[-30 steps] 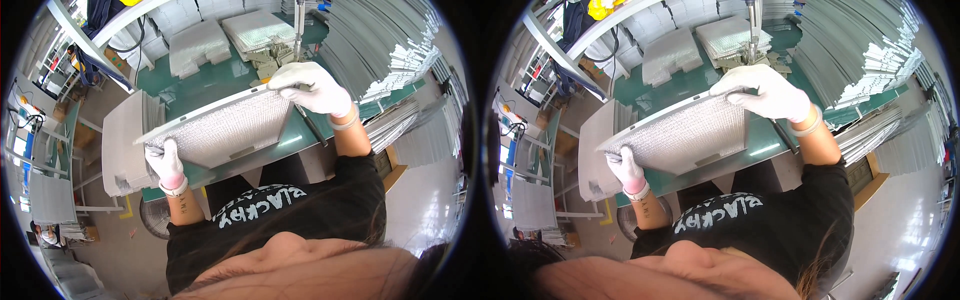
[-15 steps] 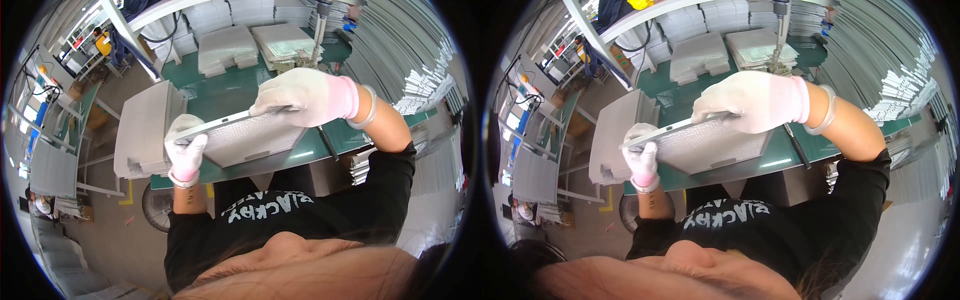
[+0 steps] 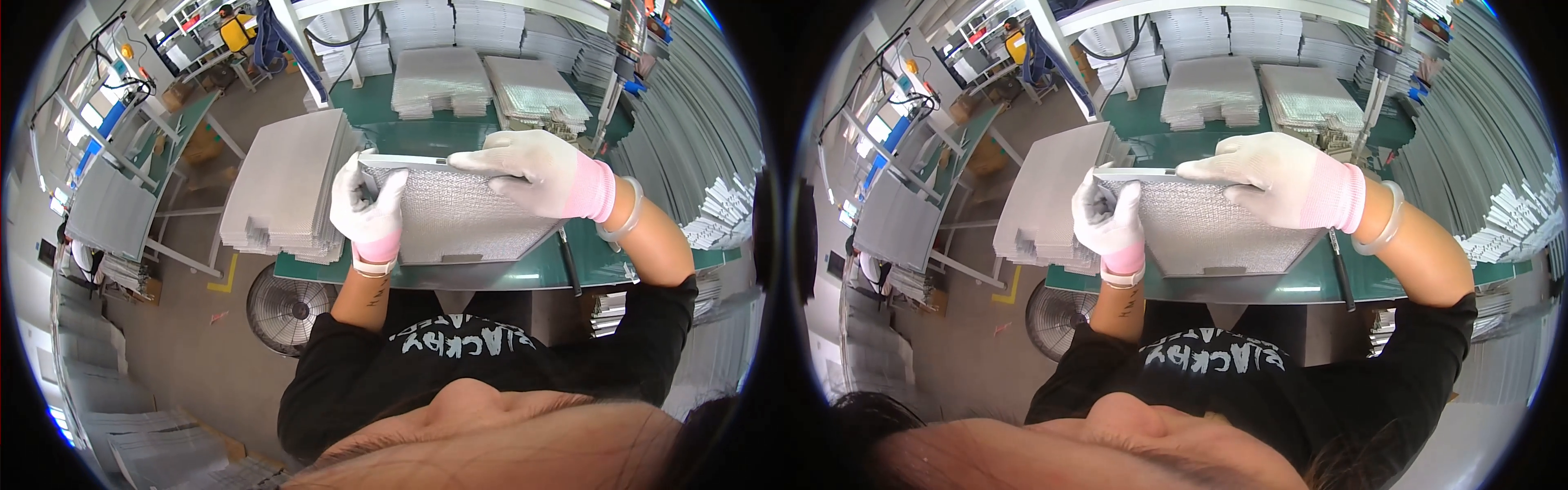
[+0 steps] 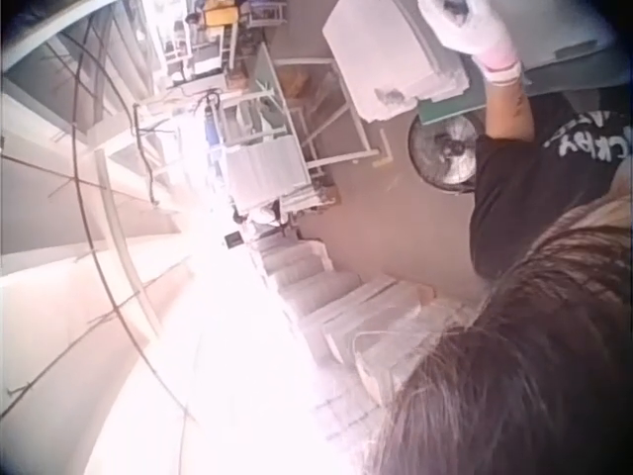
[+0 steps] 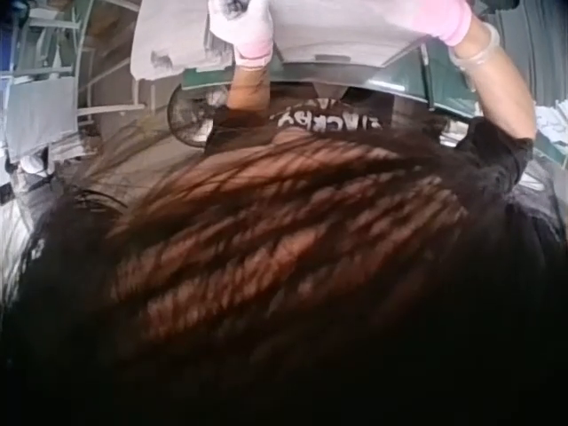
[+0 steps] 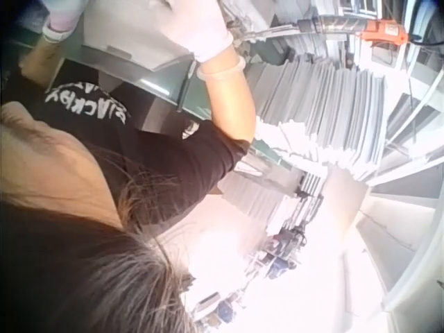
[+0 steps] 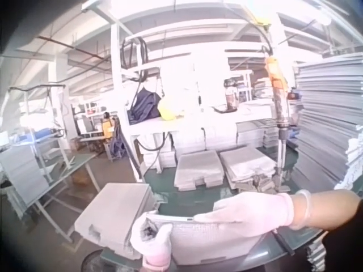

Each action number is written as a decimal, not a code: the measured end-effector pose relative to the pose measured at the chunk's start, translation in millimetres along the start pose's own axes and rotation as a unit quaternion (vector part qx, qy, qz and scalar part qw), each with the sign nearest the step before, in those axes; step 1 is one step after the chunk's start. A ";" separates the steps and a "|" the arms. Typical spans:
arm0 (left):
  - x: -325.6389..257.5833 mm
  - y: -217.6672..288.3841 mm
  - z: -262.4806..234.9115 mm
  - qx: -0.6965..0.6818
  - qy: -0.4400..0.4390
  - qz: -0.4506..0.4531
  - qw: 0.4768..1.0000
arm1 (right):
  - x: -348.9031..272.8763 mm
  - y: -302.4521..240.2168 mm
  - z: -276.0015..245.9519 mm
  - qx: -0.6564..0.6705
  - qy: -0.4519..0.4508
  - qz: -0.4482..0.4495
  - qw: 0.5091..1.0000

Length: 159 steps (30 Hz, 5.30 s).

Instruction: Assembling industrial mesh filters by fitting plastic frames and securing components using an electric screwdriver and a rubber mallet.

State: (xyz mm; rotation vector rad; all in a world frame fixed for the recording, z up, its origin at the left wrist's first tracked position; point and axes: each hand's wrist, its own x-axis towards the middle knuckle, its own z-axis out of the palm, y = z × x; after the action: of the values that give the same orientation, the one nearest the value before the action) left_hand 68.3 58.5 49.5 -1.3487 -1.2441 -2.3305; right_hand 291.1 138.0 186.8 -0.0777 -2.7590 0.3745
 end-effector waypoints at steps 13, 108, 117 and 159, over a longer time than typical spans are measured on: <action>-3.3 -16.2 -9.1 0.096 0.021 0.060 0.993 | 4.4 -0.1 2.7 0.019 0.011 -0.019 1.000; -49.6 22.3 146.8 0.129 -0.397 0.287 0.862 | -210.6 -73.7 -4.8 -0.220 0.189 0.322 0.901; -53.4 18.5 149.8 0.142 -0.360 0.317 0.866 | -201.8 -78.5 17.6 -0.195 0.027 0.377 0.905; -60.5 36.8 152.0 0.144 -0.315 0.246 0.905 | -26.8 75.8 -137.2 -0.040 0.519 0.081 0.850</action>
State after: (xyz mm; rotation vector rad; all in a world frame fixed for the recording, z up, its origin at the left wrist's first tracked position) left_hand 218.7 132.0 60.0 -2.0812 -1.1354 -1.3504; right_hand 365.0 242.3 281.2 -0.4066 -1.6851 0.1671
